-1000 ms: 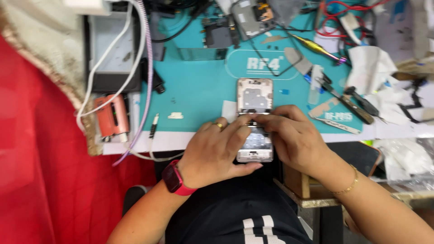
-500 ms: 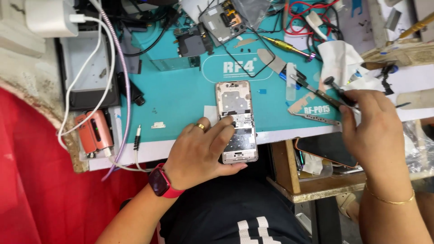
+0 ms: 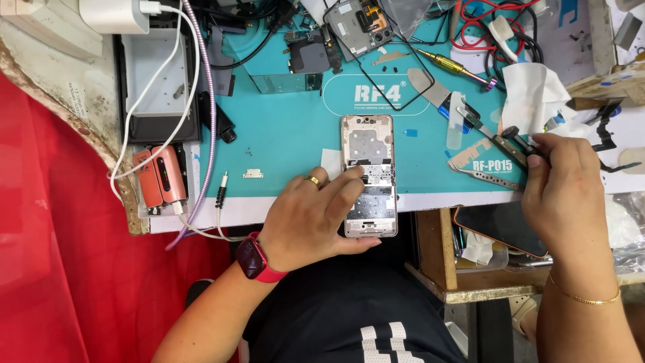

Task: Disassembling and repairing a mobile phone by removing screws and handling internal components.

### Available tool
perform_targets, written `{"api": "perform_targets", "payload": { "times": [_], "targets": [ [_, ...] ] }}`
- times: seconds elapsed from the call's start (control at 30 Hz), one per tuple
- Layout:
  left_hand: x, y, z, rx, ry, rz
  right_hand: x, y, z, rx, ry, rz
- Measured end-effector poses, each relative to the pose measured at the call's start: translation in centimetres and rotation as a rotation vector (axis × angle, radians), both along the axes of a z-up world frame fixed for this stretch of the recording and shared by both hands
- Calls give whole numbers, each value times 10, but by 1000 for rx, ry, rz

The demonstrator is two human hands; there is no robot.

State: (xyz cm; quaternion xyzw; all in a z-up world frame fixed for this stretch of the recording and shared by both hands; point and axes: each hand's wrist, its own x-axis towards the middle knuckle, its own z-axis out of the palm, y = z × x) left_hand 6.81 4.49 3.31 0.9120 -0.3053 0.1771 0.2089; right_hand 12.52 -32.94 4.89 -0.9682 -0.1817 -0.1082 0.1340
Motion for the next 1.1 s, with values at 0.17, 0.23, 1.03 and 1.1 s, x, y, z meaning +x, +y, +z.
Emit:
{"api": "perform_targets", "payload": {
  "times": [0.17,0.23,1.03,1.1],
  "targets": [
    [1,-1,3,20,-24,12,-4,16,5,47,-31,-35],
    [1,0,4,39,-40,17,-6,19,7,71,-67,9],
    [2,3,5,-21,62,-7,1,129,13,85,90,795],
    [2,4,5,-64,52,-15,2,131,12,126,98,762]
  ]
}}
